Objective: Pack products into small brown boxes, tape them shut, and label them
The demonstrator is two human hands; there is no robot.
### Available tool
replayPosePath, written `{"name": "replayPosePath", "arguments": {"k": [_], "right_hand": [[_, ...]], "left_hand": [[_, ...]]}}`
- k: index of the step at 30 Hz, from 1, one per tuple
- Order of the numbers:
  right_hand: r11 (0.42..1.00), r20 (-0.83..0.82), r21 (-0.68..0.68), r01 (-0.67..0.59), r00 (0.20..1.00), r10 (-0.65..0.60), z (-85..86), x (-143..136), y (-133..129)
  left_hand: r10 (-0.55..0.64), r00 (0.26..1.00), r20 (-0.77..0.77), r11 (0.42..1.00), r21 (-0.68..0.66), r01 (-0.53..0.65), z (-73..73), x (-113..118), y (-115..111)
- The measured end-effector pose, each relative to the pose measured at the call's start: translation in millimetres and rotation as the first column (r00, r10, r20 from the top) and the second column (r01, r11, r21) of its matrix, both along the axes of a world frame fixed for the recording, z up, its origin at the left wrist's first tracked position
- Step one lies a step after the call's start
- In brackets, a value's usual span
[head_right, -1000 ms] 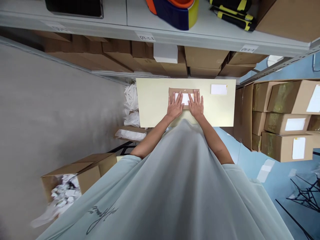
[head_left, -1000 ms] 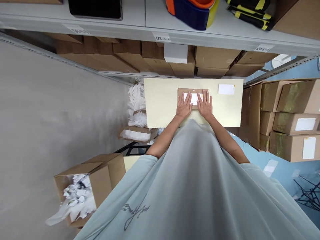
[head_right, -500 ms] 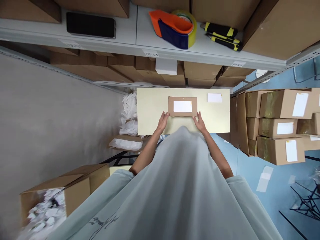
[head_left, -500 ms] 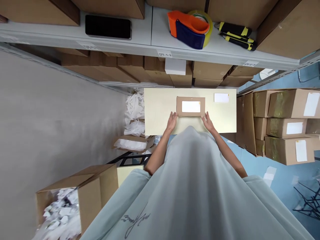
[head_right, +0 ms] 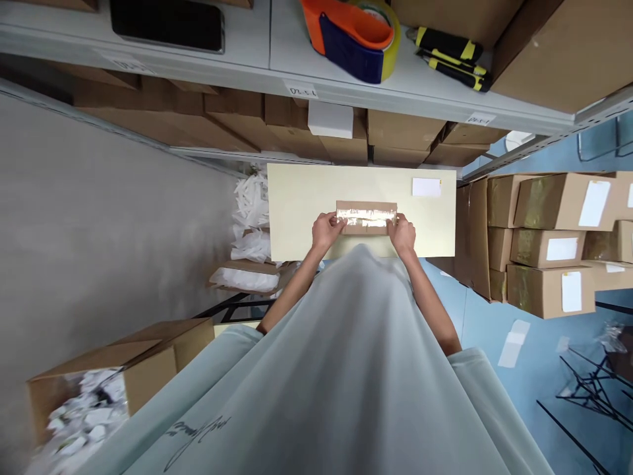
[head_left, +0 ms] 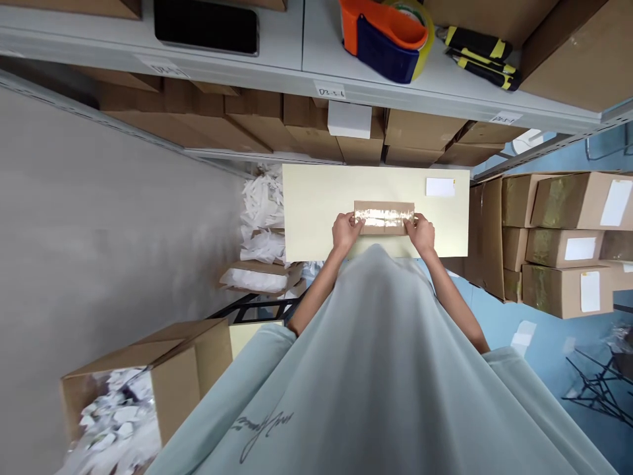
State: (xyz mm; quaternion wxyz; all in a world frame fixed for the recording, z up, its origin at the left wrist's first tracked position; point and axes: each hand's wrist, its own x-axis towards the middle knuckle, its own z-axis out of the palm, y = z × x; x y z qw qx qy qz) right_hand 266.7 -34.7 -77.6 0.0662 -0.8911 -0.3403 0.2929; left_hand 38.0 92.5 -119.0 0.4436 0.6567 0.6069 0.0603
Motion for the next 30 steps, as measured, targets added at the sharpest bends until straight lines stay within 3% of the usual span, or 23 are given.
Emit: {"name": "replayPosePath", "arguments": {"k": [4, 10, 13, 15, 19, 23, 25, 28, 30], "right_hand": [[0.992, 0.009, -0.116, -0.044, 0.999, 0.046, -3.8, -6, -2], [0.999, -0.135, -0.024, 0.031, 0.99, -0.034, -17.8, 8, -1], [0.985, -0.273, 0.121, 0.125, 0.958, -0.088, -25.9, 15, -8], [0.944, -0.368, 0.254, 0.209, 0.924, -0.105, -33.3, 15, -14], [0.893, -0.422, 0.364, 0.266, 0.901, -0.097, -52.5, 9, -26], [0.947, -0.399, 0.25, 0.203, 0.913, -0.091, -67.0, 4, -36], [0.975, -0.351, 0.174, 0.141, 0.933, -0.072, -67.8, 3, -41], [0.974, -0.163, 0.216, -0.065, 0.981, 0.102, -62.3, 1, -40], [0.918, -0.053, 0.279, -0.282, 0.95, 0.308, -58.0, -2, -29]], "left_hand": [[-0.034, 0.999, -0.01, 0.994, -0.109, 0.033, -1.4, -4, -1], [-0.13, 0.987, -0.091, 0.987, -0.104, 0.121, 10.0, 11, 4], [-0.156, 0.986, -0.065, 0.986, -0.066, 0.151, 18.8, 12, 12], [-0.117, 0.993, -0.006, 0.993, 0.003, 0.117, 20.2, 9, 16], [-0.069, 0.995, 0.069, 0.997, -0.023, 0.071, 9.0, 1, 16], [-0.098, 0.995, 0.007, 0.971, -0.221, 0.097, -9.1, -5, 5], [-0.144, 0.989, -0.022, 0.965, -0.226, 0.136, -14.9, -6, -3], [-0.315, 0.949, 0.009, 0.949, 0.037, 0.315, -18.0, 0, -13], [-0.529, 0.848, 0.035, 0.829, 0.237, 0.507, -18.6, 12, -17]]}}
